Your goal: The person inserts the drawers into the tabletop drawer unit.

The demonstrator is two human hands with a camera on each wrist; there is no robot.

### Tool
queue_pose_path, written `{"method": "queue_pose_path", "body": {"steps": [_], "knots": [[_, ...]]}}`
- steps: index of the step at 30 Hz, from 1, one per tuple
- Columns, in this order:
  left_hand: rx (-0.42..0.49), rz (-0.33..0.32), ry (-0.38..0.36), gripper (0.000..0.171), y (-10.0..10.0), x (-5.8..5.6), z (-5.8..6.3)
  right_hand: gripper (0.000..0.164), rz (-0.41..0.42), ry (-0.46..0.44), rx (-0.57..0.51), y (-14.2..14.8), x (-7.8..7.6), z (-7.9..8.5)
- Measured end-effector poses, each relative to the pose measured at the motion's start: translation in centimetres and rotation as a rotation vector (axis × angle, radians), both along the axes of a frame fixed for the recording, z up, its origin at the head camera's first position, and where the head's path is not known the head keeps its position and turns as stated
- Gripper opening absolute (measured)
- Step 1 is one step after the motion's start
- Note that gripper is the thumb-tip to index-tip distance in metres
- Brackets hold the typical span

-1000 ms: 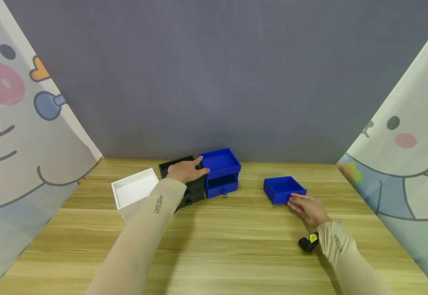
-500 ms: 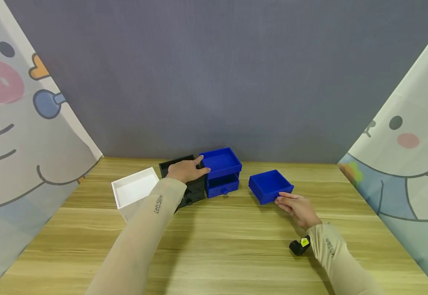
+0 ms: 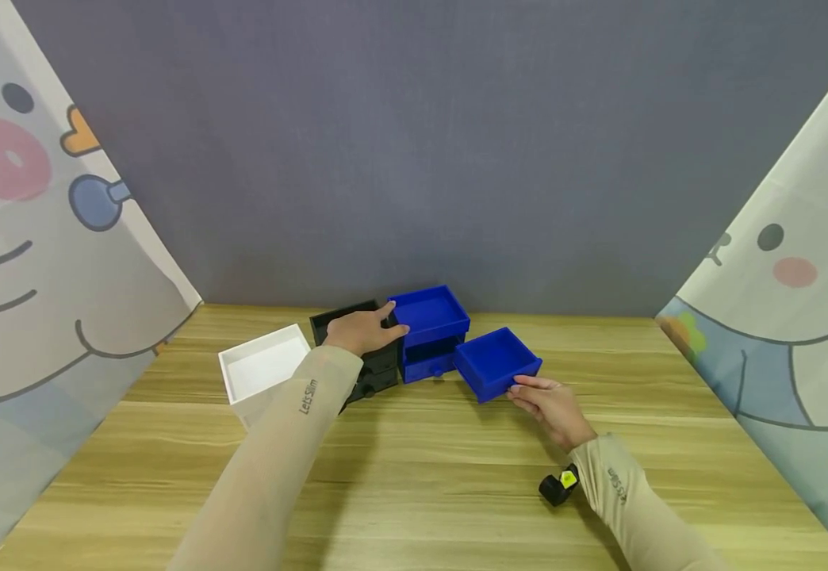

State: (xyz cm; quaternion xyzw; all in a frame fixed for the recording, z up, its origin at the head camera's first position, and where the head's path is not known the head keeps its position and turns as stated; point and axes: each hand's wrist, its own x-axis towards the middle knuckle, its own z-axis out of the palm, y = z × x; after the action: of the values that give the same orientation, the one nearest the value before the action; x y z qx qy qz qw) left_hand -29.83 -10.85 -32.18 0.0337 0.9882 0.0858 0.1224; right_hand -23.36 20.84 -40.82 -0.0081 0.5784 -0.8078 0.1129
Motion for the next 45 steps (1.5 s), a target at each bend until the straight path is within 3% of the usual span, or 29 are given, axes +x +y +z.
{"method": "queue_pose_path", "body": {"steps": [10, 17, 27, 33, 45], "knots": [[0.013, 0.004, 0.009, 0.074, -0.1, 0.0, 0.3, 0.032, 0.013, 0.005, -0.009, -3.0, 0.5, 0.0], [0.003, 0.003, 0.004, 0.075, 0.1, 0.2, 0.2, 0.027, -0.127, 0.015, -0.003, -5.0, 1.2, -0.4], [0.018, -0.006, 0.015, 0.074, 0.2, 0.1, 0.1, 0.022, -0.177, 0.059, -0.035, -6.9, 1.7, -0.8], [0.020, -0.001, 0.009, 0.074, 0.2, 0.1, 0.2, 0.018, -0.198, 0.030, -0.063, -8.2, 1.9, -0.3], [0.005, 0.011, -0.019, 0.074, 0.2, 0.1, 0.3, 0.017, -0.244, 0.037, -0.052, -9.2, 2.0, -0.8]]}}
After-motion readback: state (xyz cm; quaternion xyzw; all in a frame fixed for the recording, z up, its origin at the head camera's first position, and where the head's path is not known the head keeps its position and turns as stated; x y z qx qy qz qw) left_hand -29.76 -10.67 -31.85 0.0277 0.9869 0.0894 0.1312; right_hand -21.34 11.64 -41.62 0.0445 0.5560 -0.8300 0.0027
